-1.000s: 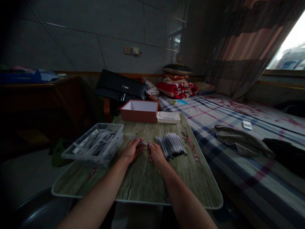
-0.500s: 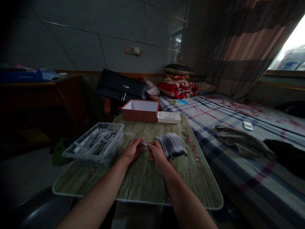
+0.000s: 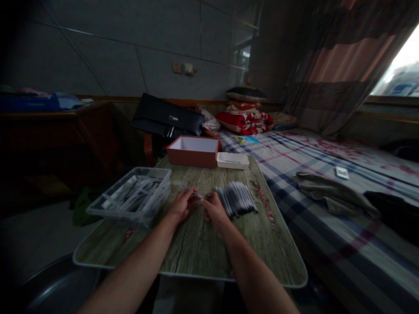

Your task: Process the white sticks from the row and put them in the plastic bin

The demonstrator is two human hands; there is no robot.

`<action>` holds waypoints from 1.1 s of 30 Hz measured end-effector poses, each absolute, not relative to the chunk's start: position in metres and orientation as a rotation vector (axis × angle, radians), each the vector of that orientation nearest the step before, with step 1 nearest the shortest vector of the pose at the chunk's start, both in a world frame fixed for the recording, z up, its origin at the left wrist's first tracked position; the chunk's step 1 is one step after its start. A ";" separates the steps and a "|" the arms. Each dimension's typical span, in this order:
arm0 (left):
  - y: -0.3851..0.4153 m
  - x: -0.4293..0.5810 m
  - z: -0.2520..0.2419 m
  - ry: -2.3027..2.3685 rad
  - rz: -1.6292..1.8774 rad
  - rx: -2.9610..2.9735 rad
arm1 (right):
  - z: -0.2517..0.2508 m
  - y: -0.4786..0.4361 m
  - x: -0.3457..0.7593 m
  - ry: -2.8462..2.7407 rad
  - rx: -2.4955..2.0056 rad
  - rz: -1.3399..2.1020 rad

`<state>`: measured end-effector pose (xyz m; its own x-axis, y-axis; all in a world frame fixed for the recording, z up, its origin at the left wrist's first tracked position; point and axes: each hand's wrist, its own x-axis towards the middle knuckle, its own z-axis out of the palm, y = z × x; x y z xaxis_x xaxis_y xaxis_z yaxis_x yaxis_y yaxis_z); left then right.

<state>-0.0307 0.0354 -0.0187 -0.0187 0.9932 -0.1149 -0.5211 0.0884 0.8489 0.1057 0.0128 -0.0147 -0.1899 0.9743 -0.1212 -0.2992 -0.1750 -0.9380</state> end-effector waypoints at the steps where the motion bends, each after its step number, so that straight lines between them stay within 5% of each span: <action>1: 0.035 -0.031 -0.019 0.878 1.376 0.708 | -0.014 0.013 0.106 -0.994 -0.990 1.589; 20: 0.040 -0.034 -0.022 0.926 1.446 0.708 | -0.018 0.015 0.106 -1.060 -0.991 1.537; 33: 0.038 -0.031 -0.021 0.955 1.451 0.847 | -0.003 0.010 0.111 -0.957 -1.027 1.868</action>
<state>-0.0309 0.0375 -0.0208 -0.0940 0.9954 -0.0161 -0.4089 -0.0239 0.9123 0.1108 0.0096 -0.0033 -0.3664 0.8808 -0.2998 -0.2715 -0.4094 -0.8710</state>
